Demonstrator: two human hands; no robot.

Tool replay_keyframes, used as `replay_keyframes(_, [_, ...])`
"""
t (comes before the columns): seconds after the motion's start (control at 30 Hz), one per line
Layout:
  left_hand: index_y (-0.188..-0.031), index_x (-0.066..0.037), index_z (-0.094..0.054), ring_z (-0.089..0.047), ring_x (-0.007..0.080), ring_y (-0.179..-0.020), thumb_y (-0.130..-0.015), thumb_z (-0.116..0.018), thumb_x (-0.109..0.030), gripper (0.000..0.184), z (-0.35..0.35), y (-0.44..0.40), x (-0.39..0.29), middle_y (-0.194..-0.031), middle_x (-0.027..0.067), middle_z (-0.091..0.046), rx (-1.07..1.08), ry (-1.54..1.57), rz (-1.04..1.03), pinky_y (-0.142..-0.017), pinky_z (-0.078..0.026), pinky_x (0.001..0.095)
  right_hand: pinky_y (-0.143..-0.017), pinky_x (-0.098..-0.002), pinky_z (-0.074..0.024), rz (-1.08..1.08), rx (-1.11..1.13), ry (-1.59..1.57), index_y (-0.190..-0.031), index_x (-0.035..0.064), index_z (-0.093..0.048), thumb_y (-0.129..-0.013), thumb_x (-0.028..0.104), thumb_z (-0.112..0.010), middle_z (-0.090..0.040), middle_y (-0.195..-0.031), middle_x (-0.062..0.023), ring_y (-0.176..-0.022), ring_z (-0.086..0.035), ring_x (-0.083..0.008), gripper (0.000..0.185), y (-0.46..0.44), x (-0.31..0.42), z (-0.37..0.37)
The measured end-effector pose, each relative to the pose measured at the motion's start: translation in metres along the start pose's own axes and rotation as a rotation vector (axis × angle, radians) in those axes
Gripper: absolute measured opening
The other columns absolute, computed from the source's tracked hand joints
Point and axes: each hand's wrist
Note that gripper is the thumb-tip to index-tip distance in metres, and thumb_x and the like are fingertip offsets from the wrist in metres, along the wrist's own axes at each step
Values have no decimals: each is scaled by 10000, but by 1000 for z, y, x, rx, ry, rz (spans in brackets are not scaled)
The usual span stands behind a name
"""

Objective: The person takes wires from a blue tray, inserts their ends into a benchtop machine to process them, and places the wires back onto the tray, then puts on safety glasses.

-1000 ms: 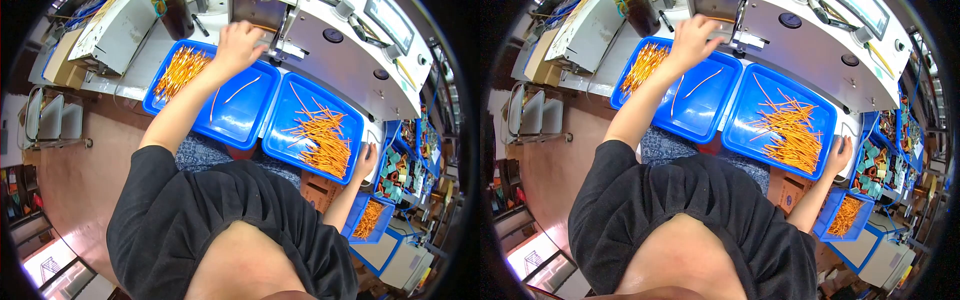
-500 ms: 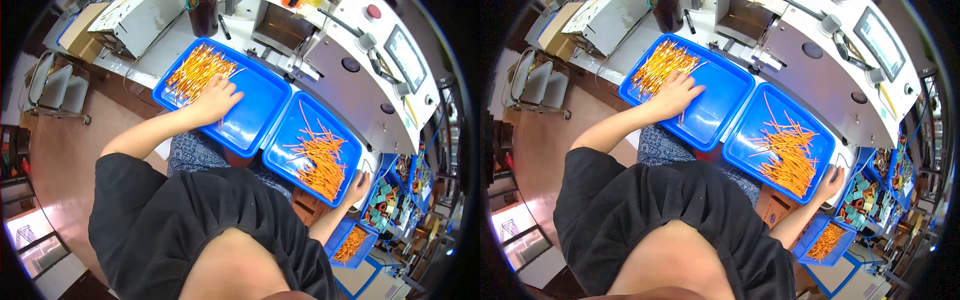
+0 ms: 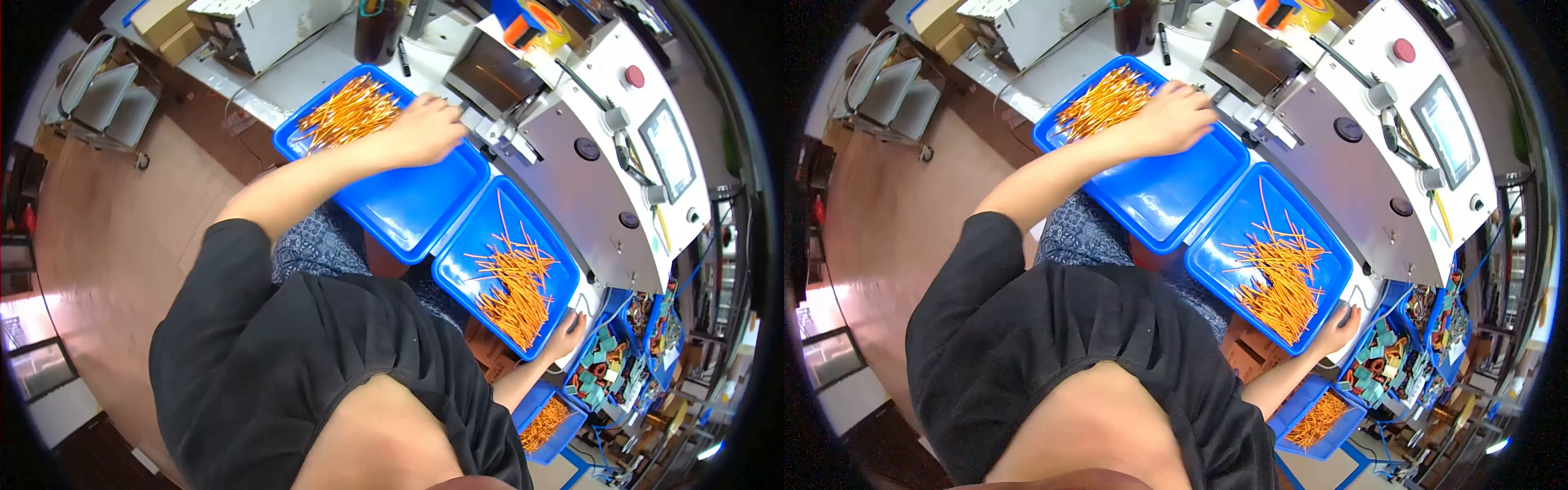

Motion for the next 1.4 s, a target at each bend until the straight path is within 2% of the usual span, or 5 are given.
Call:
replay_keyframes(0.23, [-1183, -102, -556, -563, 310, -937, -774, -661, -138, 424, -28, -60, -11, -978, 101, -559, -298, 142, 218, -793, -448, 432, -990, -388, -403, 21, -4, -30, -1113, -57, -616, -909, 235, -597, -608, -1180, -206, -1119, -561, -334, 356, 0, -8, -3])
replay_keyframes(0.5, [-1183, -80, -579, -553, 281, -877, -767, -611, -90, 418, -37, -74, -1, -945, 82, -552, -360, -69, 85, -729, -465, 408, -990, -387, -404, 53, -24, -12, -1104, -31, -635, -898, 250, -607, -607, -1187, -203, -1125, -560, -332, 349, -1, -11, -3])
replay_keyframes(1.0, [-869, -102, -523, -609, 226, -770, -699, -693, -156, 246, -35, -72, 7, -798, 50, -541, -321, -123, -46, -658, -508, 352, -982, -390, -408, 35, -39, -12, -1104, -13, -641, -894, 242, -614, -604, -1200, -190, -1126, -559, -332, 332, 1, -4, -1])
replay_keyframes(1.3, [-866, -93, -602, -629, 258, -787, -800, -613, -202, 128, -24, -54, 17, -809, 85, -564, -129, -220, -89, -638, -520, 358, -979, -388, -407, 43, -33, -10, -1109, -15, -636, -897, 241, -613, -604, -1194, -196, -1125, -559, -335, 333, 0, -1, 0])
replay_keyframes(1.4, [-961, -78, -645, -638, 207, -805, -860, -605, -185, 152, 1, -38, 14, -859, 58, -606, 64, -81, 130, -673, -522, 327, -981, -388, -404, 32, -32, -17, -1113, -10, -636, -901, 250, -607, -603, -1198, -192, -1128, -557, -336, 336, 1, 0, 0])
Point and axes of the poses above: each hand's wrist, its own y-axis away from the middle knuckle, its own z-axis out of the back of the hand, x = y × z
